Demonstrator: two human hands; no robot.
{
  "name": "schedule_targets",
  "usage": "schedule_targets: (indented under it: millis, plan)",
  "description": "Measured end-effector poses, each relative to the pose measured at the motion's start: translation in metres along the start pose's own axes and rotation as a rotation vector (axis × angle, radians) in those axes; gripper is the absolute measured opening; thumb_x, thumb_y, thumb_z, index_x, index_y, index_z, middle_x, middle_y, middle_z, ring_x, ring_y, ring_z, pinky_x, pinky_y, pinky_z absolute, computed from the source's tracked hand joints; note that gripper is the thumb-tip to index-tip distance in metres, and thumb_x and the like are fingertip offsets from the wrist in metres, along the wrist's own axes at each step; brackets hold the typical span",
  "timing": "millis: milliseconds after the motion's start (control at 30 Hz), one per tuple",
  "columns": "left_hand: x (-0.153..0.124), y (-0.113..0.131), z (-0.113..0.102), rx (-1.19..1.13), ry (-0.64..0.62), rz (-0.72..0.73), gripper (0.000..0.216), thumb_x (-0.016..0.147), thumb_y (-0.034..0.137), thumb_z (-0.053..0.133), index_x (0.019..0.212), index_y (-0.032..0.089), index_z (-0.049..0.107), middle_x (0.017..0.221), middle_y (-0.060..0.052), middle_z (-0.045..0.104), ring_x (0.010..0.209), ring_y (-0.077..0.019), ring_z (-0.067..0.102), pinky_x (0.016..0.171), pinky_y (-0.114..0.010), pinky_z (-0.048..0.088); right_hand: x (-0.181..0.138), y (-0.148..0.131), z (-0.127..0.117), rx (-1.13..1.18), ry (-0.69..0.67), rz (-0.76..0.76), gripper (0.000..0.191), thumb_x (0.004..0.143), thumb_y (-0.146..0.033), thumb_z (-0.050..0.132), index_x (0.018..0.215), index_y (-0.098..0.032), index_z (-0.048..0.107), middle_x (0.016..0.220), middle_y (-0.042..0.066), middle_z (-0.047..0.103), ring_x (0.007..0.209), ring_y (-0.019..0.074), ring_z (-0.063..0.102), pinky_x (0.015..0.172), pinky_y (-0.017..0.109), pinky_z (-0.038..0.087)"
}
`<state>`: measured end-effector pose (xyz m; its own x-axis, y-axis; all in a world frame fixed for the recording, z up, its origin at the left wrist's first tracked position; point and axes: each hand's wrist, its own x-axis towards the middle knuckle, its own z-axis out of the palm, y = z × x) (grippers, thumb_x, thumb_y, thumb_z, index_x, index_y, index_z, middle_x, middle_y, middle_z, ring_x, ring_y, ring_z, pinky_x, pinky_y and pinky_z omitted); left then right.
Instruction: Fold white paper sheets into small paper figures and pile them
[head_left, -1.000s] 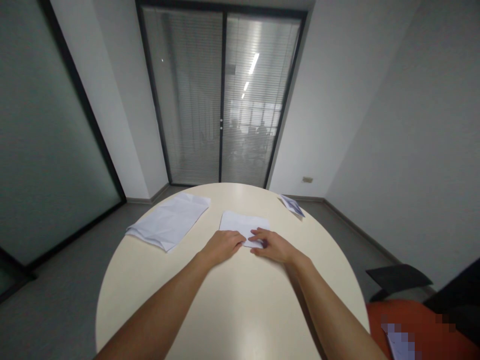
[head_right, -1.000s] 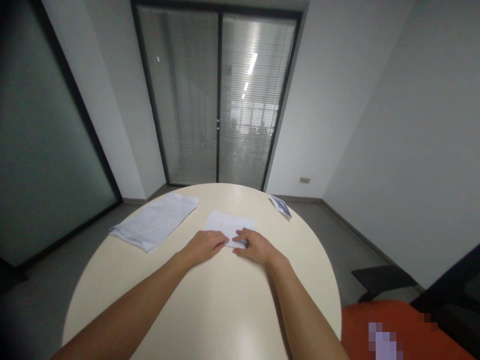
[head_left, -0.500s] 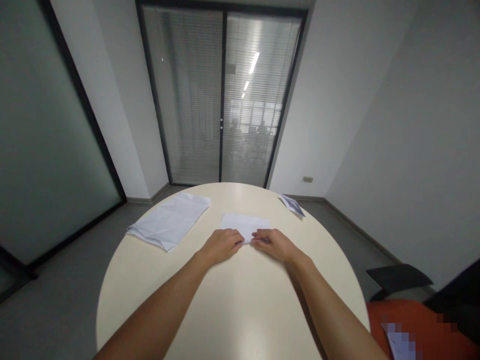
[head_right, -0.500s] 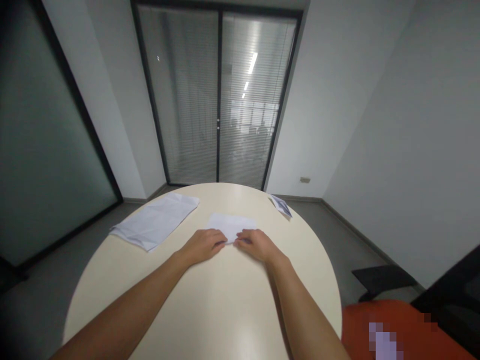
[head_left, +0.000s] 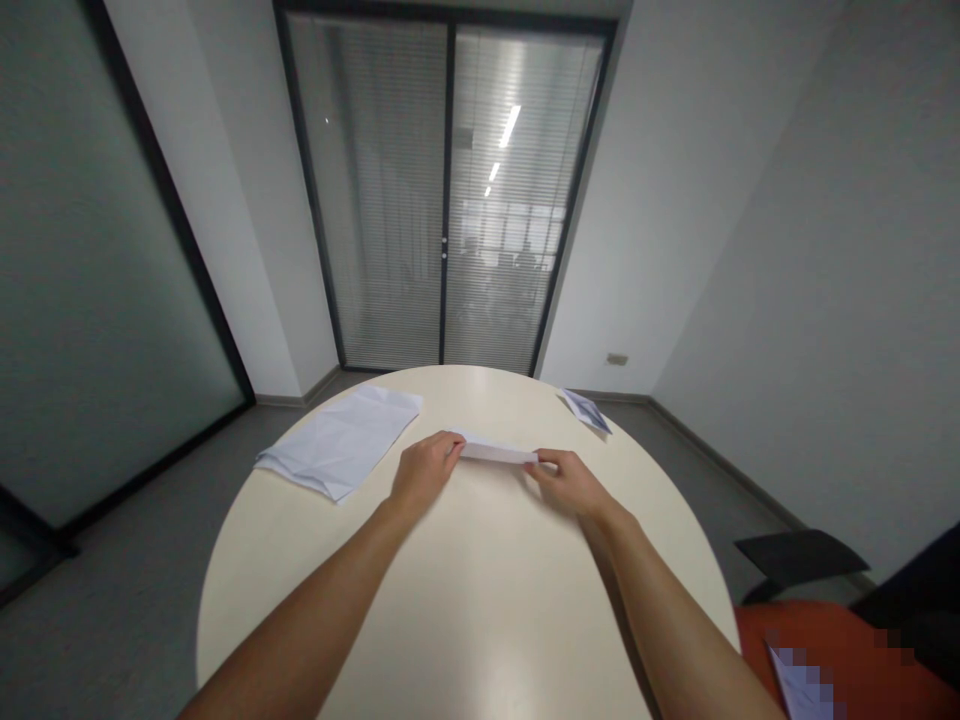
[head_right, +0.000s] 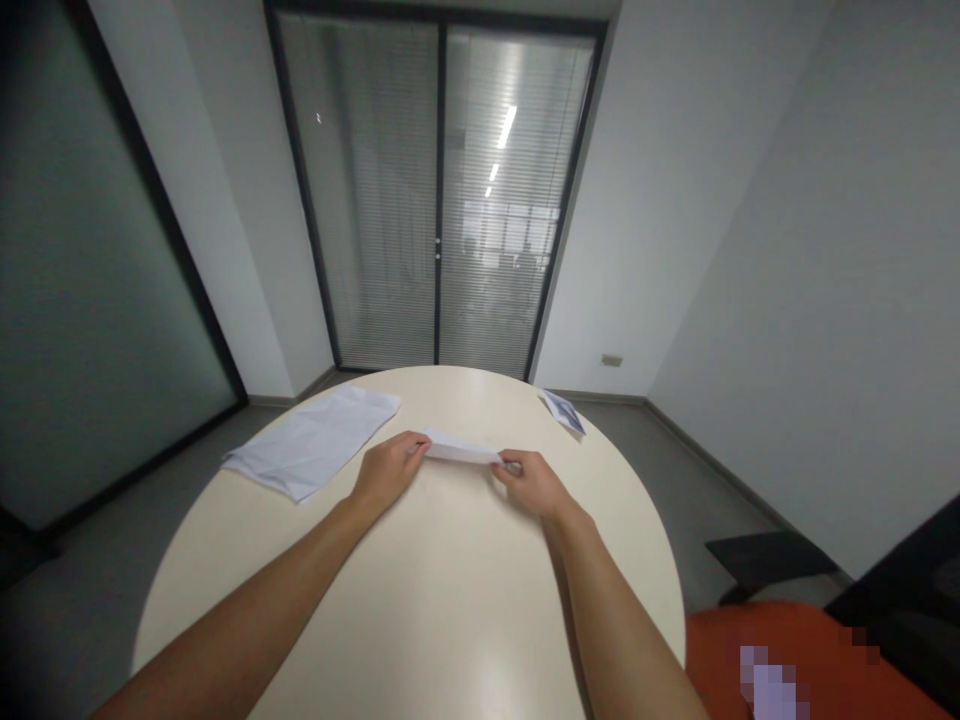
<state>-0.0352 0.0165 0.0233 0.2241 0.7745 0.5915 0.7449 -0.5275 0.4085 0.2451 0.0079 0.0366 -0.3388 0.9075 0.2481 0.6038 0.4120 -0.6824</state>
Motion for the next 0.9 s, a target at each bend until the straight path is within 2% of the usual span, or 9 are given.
schedule_targets:
  millis: [233, 367, 467, 567, 633, 700, 833, 900]
  plan:
    - [0.004, 0.005, -0.003, -0.213, 0.179, -0.065, 0.019, 0.098, 0.032, 0.051, 0.103, 0.024, 0.068, 0.102, -0.003, 0.074, 0.097, -0.0193, 0.068, 0.090, -0.031, 0.050, 0.005, 0.007, 0.000, 0.044, 0.237, -0.006, 0.040, 0.091, -0.057, 0.054, 0.092, -0.019, 0.070, 0.093, 0.006, 0.074, 0.091, 0.0259, 0.066, 0.085, 0.036, 0.051]
    - [0.007, 0.010, 0.000, -0.359, 0.241, -0.148, 0.018, 0.096, 0.033, 0.053, 0.098, 0.022, 0.067, 0.097, -0.004, 0.074, 0.092, -0.0187, 0.068, 0.087, -0.030, 0.050, 0.009, 0.006, 0.001, 0.236, 0.400, -0.004, 0.043, 0.085, -0.062, 0.061, 0.088, -0.019, 0.066, 0.084, 0.006, 0.070, 0.079, 0.0227, 0.064, 0.074, 0.033, 0.052]
    - [0.008, 0.014, 0.001, -0.484, 0.256, -0.213, 0.019, 0.092, 0.035, 0.056, 0.095, 0.020, 0.067, 0.092, -0.005, 0.073, 0.087, -0.0180, 0.067, 0.083, -0.029, 0.051, 0.012, 0.004, 0.003, 0.429, 0.480, 0.014, 0.046, 0.081, -0.063, 0.065, 0.094, -0.018, 0.065, 0.081, 0.005, 0.068, 0.073, 0.0209, 0.062, 0.070, 0.033, 0.053]
    - [0.010, 0.019, 0.000, -0.582, 0.206, -0.252, 0.019, 0.088, 0.033, 0.056, 0.087, 0.018, 0.066, 0.084, -0.003, 0.071, 0.080, -0.0170, 0.066, 0.073, -0.026, 0.051, 0.014, 0.005, 0.005, 0.533, 0.529, 0.073, 0.050, 0.079, -0.063, 0.067, 0.098, -0.018, 0.065, 0.077, 0.003, 0.066, 0.068, 0.0189, 0.061, 0.064, 0.032, 0.054]
    - [0.010, 0.021, -0.002, -0.602, 0.136, -0.246, 0.021, 0.088, 0.032, 0.054, 0.078, 0.017, 0.064, 0.076, -0.002, 0.068, 0.076, -0.0164, 0.064, 0.072, -0.026, 0.050, 0.015, 0.007, 0.005, 0.525, 0.548, 0.099, 0.052, 0.077, -0.065, 0.068, 0.096, -0.017, 0.065, 0.072, 0.001, 0.063, 0.061, 0.0168, 0.057, 0.056, 0.029, 0.050]
    - [0.009, 0.020, -0.004, -0.597, 0.096, -0.236, 0.022, 0.090, 0.031, 0.052, 0.077, 0.017, 0.063, 0.075, -0.001, 0.067, 0.077, -0.0164, 0.063, 0.074, -0.026, 0.050, 0.016, 0.010, 0.004, 0.489, 0.545, 0.105, 0.052, 0.076, -0.067, 0.068, 0.091, -0.017, 0.064, 0.064, -0.001, 0.058, 0.053, 0.0141, 0.050, 0.049, 0.026, 0.042]
    - [0.008, 0.017, -0.005, -0.449, 0.184, -0.236, 0.017, 0.090, 0.028, 0.055, 0.101, 0.019, 0.063, 0.099, -0.005, 0.069, 0.080, -0.0169, 0.064, 0.075, -0.029, 0.053, 0.015, 0.021, 0.006, 0.433, 0.406, 0.125, 0.050, 0.078, -0.067, 0.067, 0.084, -0.017, 0.064, 0.055, -0.005, 0.050, 0.044, 0.0101, 0.041, 0.045, 0.024, 0.032]
    - [0.006, 0.018, -0.005, -0.328, 0.198, -0.153, 0.022, 0.089, 0.023, 0.055, 0.109, 0.021, 0.062, 0.113, -0.007, 0.066, 0.092, -0.0188, 0.065, 0.086, -0.034, 0.054, 0.015, 0.025, 0.010, 0.384, 0.318, 0.138, 0.049, 0.079, -0.066, 0.067, 0.078, -0.017, 0.063, 0.053, -0.006, 0.047, 0.044, 0.0100, 0.041, 0.045, 0.024, 0.032]
